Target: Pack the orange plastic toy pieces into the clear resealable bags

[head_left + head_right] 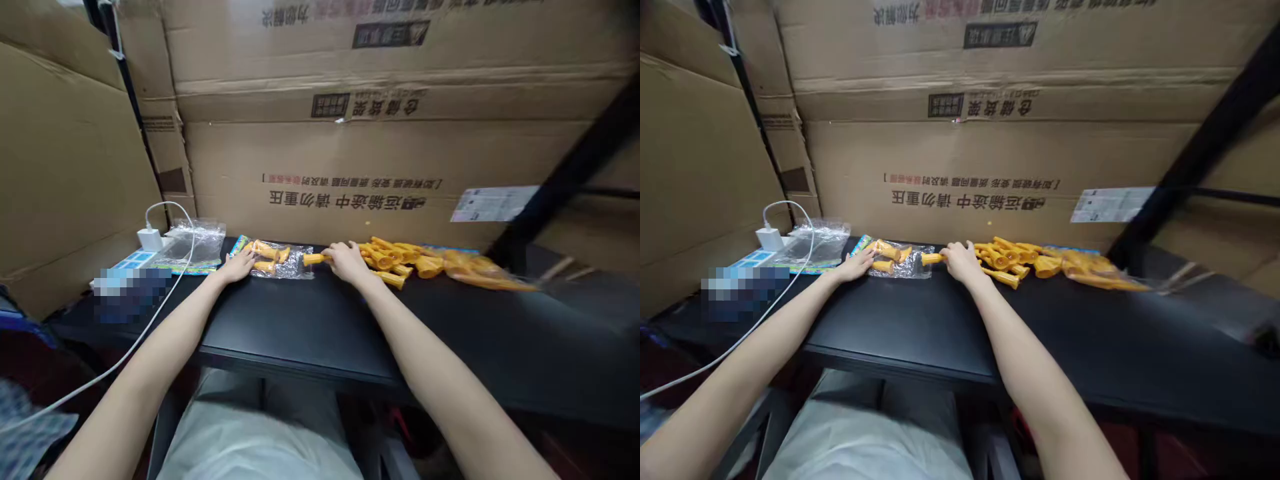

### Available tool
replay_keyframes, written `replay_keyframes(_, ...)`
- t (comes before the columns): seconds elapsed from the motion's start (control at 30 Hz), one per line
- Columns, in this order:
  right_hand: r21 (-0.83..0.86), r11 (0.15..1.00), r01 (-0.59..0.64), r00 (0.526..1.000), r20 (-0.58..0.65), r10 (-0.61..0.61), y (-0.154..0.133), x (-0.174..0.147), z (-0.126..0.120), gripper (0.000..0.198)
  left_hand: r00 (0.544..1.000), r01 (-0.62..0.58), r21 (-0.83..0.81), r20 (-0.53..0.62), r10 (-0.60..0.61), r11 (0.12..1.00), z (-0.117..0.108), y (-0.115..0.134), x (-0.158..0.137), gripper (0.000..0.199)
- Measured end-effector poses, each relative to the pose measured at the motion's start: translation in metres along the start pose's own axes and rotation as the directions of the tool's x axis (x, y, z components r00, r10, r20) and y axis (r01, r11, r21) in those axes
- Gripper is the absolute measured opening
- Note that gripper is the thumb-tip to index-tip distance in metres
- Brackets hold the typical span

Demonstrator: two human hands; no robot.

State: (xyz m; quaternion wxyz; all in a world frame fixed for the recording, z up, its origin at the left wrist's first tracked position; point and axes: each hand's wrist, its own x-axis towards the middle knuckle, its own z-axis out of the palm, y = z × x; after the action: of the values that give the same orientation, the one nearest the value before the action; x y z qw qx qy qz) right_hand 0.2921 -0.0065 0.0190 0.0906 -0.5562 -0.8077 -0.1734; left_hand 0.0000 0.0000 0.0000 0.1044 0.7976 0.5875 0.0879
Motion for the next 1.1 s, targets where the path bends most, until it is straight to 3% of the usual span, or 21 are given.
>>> replay_keyframes(0.13, 0.111, 0.993, 0.046, 0.998, 0.030, -0.050, -0.017, 0.000, 0.000, 0.024, 1.000, -0.024, 0.006, 0.008, 0.024, 1.000, 0.002, 0.005, 0.000, 0.046)
replay_keyframes(0.27, 0.334, 0.943, -0.006, 0.998, 0.060, -0.016, -0.024, 0.003, 0.001, 0.022, 0.999, -0.043, 0.008, 0.027, 0.042, 0.999, 0.004, 0.009, 0.001, 0.047)
replay_keyframes(0.4, 0.579, 0.812, -0.077, 0.996, 0.078, 0.038, -0.018, 0.006, 0.004, 0.026, 0.999, -0.044, 0.009, 0.022, 0.044, 0.999, 0.007, 0.008, 0.003, 0.047)
replay_keyframes(0.53, 0.730, 0.682, -0.039, 0.998, 0.059, -0.007, -0.018, 0.007, 0.012, 0.029, 0.998, -0.066, -0.009, 0.022, 0.066, 0.998, 0.009, 0.007, 0.004, 0.046)
replay_keyframes(0.6, 0.734, 0.679, 0.003, 0.999, 0.033, -0.041, -0.024, 0.007, 0.017, 0.028, 0.995, -0.090, -0.021, 0.029, 0.091, 0.996, 0.009, 0.008, 0.004, 0.046)
replay_keyframes(0.8, 0.603, 0.790, 0.107, 0.988, 0.026, -0.154, -0.036, 0.009, 0.020, 0.021, 0.993, -0.116, -0.039, 0.018, 0.117, 0.992, 0.011, 0.015, 0.001, 0.047)
replay_keyframes(0.93, 0.631, 0.774, 0.054, 0.993, 0.052, -0.111, -0.035, 0.008, 0.017, 0.019, 0.992, -0.108, -0.122, -0.075, 0.099, 0.987, 0.012, 0.017, 0.000, 0.050)
replay_keyframes(1.0, 0.718, 0.694, -0.048, 0.997, 0.077, -0.011, -0.036, 0.008, 0.016, 0.023, 0.987, -0.125, -0.177, -0.122, 0.105, 0.976, 0.012, 0.016, 0.001, 0.051)
replay_keyframes(1.1, 0.884, 0.408, -0.230, 0.973, 0.193, 0.129, -0.040, 0.009, 0.017, 0.035, 0.980, -0.163, -0.255, -0.155, 0.126, 0.953, 0.012, 0.015, 0.003, 0.052)
